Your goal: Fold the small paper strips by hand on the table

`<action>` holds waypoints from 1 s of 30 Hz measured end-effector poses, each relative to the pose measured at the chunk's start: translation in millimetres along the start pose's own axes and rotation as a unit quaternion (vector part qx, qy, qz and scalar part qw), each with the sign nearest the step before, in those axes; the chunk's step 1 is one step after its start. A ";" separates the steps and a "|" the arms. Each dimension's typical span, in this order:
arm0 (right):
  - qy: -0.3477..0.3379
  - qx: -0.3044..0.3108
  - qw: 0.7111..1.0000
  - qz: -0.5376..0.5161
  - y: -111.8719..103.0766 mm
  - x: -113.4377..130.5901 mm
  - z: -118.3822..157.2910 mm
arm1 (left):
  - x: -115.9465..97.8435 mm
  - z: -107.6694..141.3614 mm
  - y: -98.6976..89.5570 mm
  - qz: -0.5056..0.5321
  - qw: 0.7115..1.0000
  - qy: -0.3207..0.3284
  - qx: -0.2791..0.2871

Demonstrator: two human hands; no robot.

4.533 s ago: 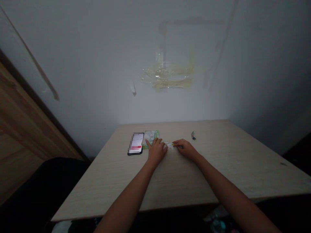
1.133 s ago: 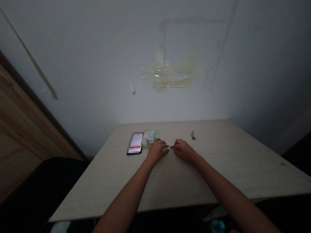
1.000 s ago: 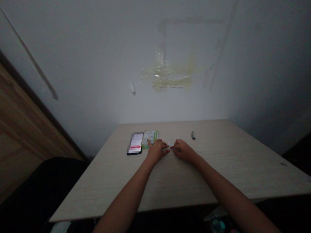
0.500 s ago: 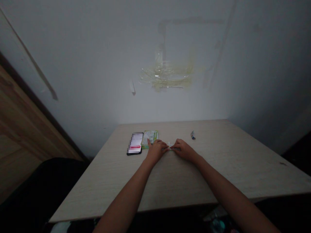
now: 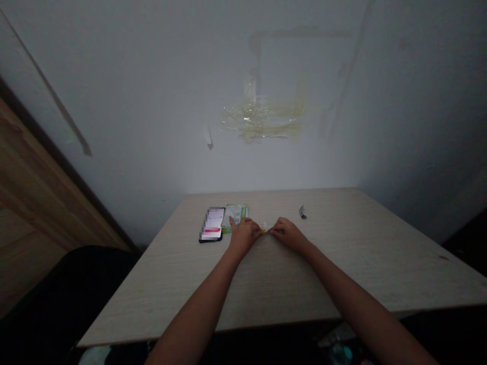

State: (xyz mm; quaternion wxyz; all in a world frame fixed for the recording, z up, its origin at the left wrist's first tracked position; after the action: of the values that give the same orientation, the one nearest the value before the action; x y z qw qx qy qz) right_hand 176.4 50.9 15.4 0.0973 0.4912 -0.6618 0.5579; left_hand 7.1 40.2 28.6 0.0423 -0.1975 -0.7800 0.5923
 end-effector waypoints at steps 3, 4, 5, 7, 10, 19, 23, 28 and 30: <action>0.013 -0.009 1.000 -0.006 -1.0 0.2 -0.4 | 2.7 -0.6 0.3 0.007 1.000 -0.004 0.005; 0.017 -0.011 1.000 -0.008 -1.0 0.3 -0.6 | 3.2 -0.7 0.6 0.006 1.000 -0.003 0.009; 0.020 -0.012 1.000 -0.009 -1.1 0.2 -0.8 | 3.5 -0.8 0.6 0.004 1.000 -0.002 0.012; 0.027 -0.015 0.999 -0.010 -0.9 0.0 -1.1 | 3.7 -1.0 0.3 0.001 1.000 0.000 0.015; 0.034 -0.023 0.999 0.000 -0.7 -0.3 -1.5 | 3.0 -1.7 -0.3 0.010 1.000 -0.006 0.022; 0.030 -0.040 0.998 0.028 1.8 -4.7 -4.8 | 0.9 -2.9 -1.5 0.020 0.998 -0.048 0.019; 0.046 -0.055 0.996 0.047 3.4 -7.9 -7.3 | 2.8 -3.5 -2.9 0.022 0.998 -0.066 0.008; 0.066 -0.065 0.993 0.069 5.0 -10.2 -9.6 | 5.3 -6.7 -0.5 0.028 0.996 -0.083 -0.007; 0.071 -0.066 0.992 0.076 5.6 -10.7 -10.5 | 5.8 -7.8 1.1 0.026 0.996 -0.086 -0.011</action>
State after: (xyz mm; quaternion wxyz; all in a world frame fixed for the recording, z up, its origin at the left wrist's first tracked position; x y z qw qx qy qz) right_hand 173.1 64.9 8.3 0.1333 0.3910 -0.7242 0.5522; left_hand 4.4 49.6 28.9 -0.0424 -0.1660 -0.7818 0.5996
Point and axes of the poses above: each hand's wrist, its own z-axis away from the middle knuckle, its own y-axis out of the palm, x = y × z, the point moved 6 cm from there along -z, towards the middle knuckle, and after that the axes turned 12 degrees about -z, right-handed, at the moved point
